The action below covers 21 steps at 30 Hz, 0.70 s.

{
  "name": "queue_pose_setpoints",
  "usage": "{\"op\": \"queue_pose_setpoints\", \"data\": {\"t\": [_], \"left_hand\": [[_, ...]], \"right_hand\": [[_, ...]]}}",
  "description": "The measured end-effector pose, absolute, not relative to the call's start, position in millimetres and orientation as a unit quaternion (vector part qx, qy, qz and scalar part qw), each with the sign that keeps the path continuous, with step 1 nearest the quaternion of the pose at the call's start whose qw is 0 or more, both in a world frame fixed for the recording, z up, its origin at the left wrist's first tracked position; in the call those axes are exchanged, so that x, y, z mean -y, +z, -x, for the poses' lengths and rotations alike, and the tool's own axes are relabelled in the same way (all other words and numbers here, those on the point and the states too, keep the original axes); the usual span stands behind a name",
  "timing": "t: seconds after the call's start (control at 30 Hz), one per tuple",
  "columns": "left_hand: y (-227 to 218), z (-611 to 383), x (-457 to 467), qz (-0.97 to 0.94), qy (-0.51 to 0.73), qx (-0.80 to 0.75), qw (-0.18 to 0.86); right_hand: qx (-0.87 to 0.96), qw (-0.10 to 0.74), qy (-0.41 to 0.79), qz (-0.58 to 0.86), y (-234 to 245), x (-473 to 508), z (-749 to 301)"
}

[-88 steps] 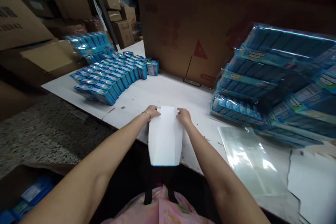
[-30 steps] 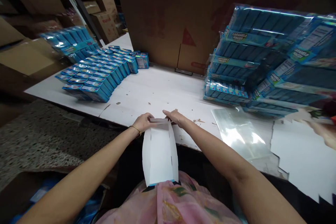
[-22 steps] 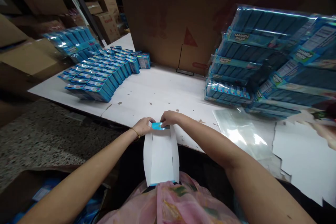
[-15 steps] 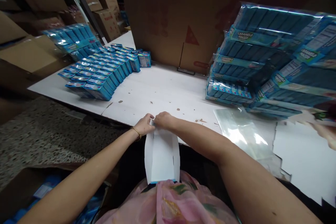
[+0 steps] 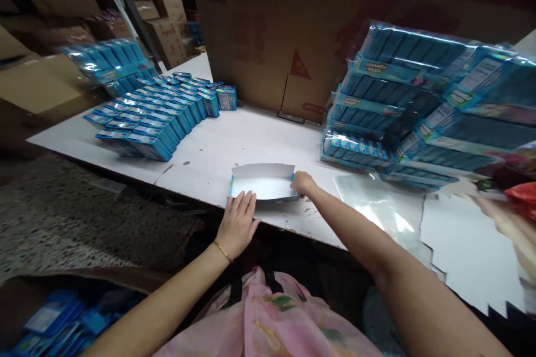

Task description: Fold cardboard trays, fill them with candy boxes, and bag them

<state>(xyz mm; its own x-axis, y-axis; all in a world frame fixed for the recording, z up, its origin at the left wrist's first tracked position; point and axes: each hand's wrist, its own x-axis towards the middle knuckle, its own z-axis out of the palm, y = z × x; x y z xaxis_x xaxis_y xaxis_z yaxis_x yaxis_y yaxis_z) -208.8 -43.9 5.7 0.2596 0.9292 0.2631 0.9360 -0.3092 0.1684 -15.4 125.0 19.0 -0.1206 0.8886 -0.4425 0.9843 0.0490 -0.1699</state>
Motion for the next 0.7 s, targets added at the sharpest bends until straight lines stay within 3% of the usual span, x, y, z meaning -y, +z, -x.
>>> {"op": "queue_pose_setpoints", "data": {"t": [0.13, 0.23, 0.3, 0.5, 0.7], "left_hand": [[-20.6, 216.9, 12.2, 0.810, -0.159, 0.562, 0.053], [-26.3, 224.0, -5.6, 0.816, -0.158, 0.554, 0.056], [-30.1, 227.6, -13.1, 0.809, -0.159, 0.563, 0.057], [-39.2, 237.8, -23.8, 0.834, -0.128, 0.536, 0.041], [-29.7, 238.5, -24.1, 0.837, -0.048, 0.545, 0.004]], "right_hand": [[-0.726, 0.032, -0.172, -0.665, 23.5, -86.6, 3.9], [-0.832, -0.113, -0.064, -0.539, 22.5, -51.1, 10.6], [-0.887, -0.153, -0.011, -0.436, 12.3, -34.7, 20.3], [-0.904, -0.106, 0.011, -0.415, -27.4, -40.9, 29.9], [-0.909, -0.033, -0.036, -0.414, -31.1, -54.3, 17.2]]}}
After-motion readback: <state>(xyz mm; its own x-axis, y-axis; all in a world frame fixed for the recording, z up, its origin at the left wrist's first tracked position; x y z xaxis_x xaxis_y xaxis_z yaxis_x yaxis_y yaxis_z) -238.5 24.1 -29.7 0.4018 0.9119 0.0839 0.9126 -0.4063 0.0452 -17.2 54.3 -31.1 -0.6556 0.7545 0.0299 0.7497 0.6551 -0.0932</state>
